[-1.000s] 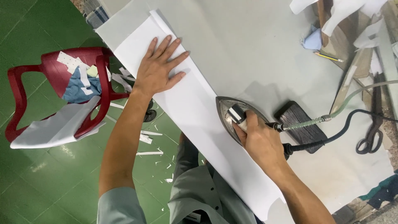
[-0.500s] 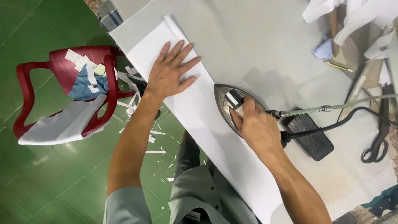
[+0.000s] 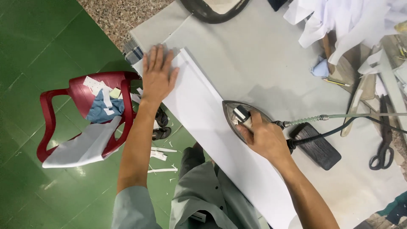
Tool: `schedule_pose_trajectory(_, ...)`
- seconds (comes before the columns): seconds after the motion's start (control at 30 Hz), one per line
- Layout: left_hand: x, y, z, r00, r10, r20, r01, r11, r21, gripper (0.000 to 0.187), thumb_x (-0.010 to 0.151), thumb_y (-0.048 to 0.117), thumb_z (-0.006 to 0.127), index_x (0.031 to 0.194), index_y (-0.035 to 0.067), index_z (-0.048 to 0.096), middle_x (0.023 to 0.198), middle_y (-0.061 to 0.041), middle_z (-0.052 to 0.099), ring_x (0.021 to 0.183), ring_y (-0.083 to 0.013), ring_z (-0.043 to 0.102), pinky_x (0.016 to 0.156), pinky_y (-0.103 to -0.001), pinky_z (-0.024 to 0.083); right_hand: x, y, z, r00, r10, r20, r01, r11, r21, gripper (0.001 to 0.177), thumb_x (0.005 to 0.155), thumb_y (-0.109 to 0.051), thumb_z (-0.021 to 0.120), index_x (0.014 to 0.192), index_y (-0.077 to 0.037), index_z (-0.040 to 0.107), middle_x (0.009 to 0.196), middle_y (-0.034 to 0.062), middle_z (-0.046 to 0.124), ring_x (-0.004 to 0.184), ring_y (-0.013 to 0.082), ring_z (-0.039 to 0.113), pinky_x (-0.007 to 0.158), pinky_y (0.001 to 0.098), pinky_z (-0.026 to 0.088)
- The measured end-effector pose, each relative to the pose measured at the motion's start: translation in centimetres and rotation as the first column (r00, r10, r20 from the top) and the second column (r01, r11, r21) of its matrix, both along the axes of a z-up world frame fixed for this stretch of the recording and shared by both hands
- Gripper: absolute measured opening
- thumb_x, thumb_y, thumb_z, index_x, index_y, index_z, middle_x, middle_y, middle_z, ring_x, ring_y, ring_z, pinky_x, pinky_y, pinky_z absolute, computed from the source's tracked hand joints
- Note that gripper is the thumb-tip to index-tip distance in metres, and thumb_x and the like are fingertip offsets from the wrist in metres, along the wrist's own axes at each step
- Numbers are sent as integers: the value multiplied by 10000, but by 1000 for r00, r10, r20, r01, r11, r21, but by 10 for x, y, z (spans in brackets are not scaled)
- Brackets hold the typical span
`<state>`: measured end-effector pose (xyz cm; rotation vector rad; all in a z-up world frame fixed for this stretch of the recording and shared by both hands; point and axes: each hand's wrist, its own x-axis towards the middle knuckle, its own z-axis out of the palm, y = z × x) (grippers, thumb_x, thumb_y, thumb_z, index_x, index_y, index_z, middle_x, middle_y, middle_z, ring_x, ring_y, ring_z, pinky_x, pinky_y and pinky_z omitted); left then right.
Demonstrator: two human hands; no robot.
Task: The person irons a long white fabric strip on a worktable using a steam iron and a black pressing block. They repeatedly smooth the fabric, reposition the block, and use a wooden ruler to press the edge while ironing.
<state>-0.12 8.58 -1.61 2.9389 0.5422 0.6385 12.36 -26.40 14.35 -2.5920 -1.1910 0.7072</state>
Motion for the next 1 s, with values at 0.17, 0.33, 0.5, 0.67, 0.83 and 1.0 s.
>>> schedule_pose_trajectory(0.17, -1, -39, 27, 999, 38, 17, -37, 998, -47, 553, 1096, 396, 490, 1525, 48, 488, 1585, -242, 392, 1501, -363, 283, 1224, -548, 133, 5, 3, 4, 1000, 9, -10, -9, 1000, -8, 577, 979, -496, 589, 1256, 10, 569, 974, 255, 708, 821, 466, 739, 688, 549, 593)
schedule_pose_trajectory(0.33, 5, -121, 25, 966, -257, 36, 259, 963, -70, 646, 1026, 481, 548, 1537, 97, 458, 1587, -201, 406, 1511, -357, 302, 1235, -573, 180, 3, -3, -3, 998, 50, 22, -50, 999, 6, 571, 988, -487, 558, 1264, 12, 566, 963, 229, 689, 845, 451, 737, 667, 521, 601)
schedule_pose_trajectory(0.5, 17, -146, 7, 877, -468, -106, 450, 879, -160, 642, 1043, 554, 451, 1563, 180, 419, 1625, -89, 385, 1533, -243, 282, 1279, -529, 105, 5, -4, -10, 997, 76, 33, -76, 997, -10, 575, 988, -484, 550, 1309, -8, 525, 987, 196, 663, 871, 432, 736, 672, 519, 608)
schedule_pose_trajectory(0.67, 13, -107, 6, 834, -494, -247, 435, 863, -256, 595, 1054, 547, 397, 1554, 229, 449, 1635, -73, 381, 1532, -255, 292, 1274, -535, 96, 7, -2, -7, 998, 67, -9, -67, 996, -52, 579, 993, -473, 539, 1332, -3, 522, 1015, 206, 671, 882, 432, 737, 685, 522, 604)
schedule_pose_trajectory(0.83, 10, -53, 0, 888, -411, -206, 369, 905, -213, 534, 1065, 519, 413, 1531, 274, 507, 1649, -63, 370, 1532, -274, 289, 1252, -547, 111, 7, 0, -8, 999, 49, -9, -49, 995, -90, 562, 1004, -469, 524, 1349, -25, 502, 992, 187, 675, 815, 407, 750, 655, 492, 605)
schedule_pose_trajectory(1.0, 14, -29, 1, 913, -370, -171, 350, 927, -136, 560, 1035, 570, 479, 1526, 304, 533, 1635, -80, 404, 1524, -304, 307, 1245, -557, 86, 7, -1, -10, 998, 57, 18, -55, 993, -100, 540, 1001, -467, 531, 1342, -49, 509, 941, 155, 686, 771, 370, 762, 609, 446, 600)
